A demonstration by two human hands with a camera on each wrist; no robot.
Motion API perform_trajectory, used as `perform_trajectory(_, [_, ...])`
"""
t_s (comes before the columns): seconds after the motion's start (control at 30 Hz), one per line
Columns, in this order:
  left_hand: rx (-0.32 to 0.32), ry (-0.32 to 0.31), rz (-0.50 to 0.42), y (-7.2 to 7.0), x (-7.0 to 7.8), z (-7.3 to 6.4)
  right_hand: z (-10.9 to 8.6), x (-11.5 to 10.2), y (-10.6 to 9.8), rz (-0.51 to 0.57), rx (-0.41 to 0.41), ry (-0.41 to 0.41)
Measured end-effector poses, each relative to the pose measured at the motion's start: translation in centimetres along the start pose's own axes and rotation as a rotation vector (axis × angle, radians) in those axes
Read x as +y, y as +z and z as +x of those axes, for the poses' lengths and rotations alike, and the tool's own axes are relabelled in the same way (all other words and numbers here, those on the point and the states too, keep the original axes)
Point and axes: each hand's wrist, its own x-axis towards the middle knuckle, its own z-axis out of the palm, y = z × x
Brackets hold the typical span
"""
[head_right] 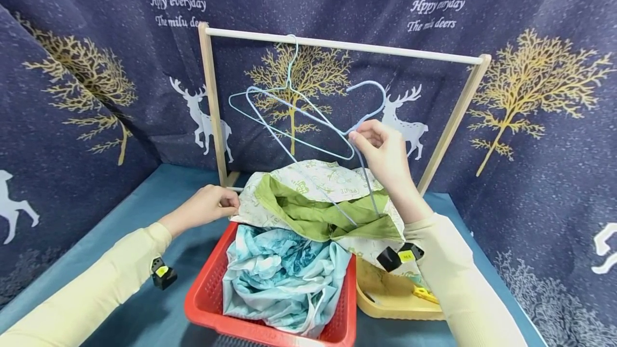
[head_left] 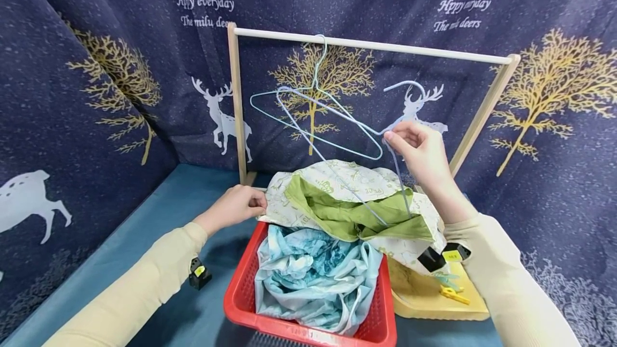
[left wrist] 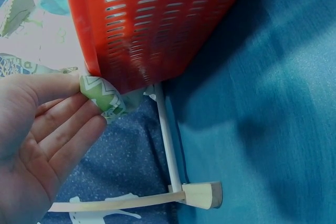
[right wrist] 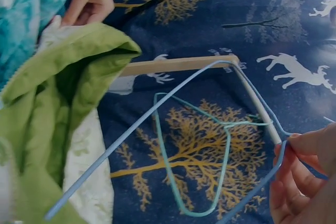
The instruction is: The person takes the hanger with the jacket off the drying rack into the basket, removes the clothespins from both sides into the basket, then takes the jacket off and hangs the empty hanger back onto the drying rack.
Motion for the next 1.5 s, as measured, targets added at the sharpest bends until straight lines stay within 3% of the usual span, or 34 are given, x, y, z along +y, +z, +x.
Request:
perform_trajectory(0.4, [0.001, -0.001, -0.006, 0.1, -0.3, -0.1, 3.7, -2.9, -1.0, 0.073, 0.117, -0.055])
perform_trajectory(0.7, [0.008, -0.008, -0.013, 0.1, -0.2, 0.0, 6.0, -4.1, -3.6, -0.041, 0.239, -0.104])
perform_trajectory(1.2, [0.007, -0.016, 0.001, 0.1, -0.1, -0.2, 8.4, -2.9, -7.1, -0.089, 0.350, -0.070])
perform_trajectory(1.5, [0.001, -0.025, -0.002, 0.1, -0.2, -0.1, 9.5, -1.7, -7.9, -0.213, 0.392, -0.051])
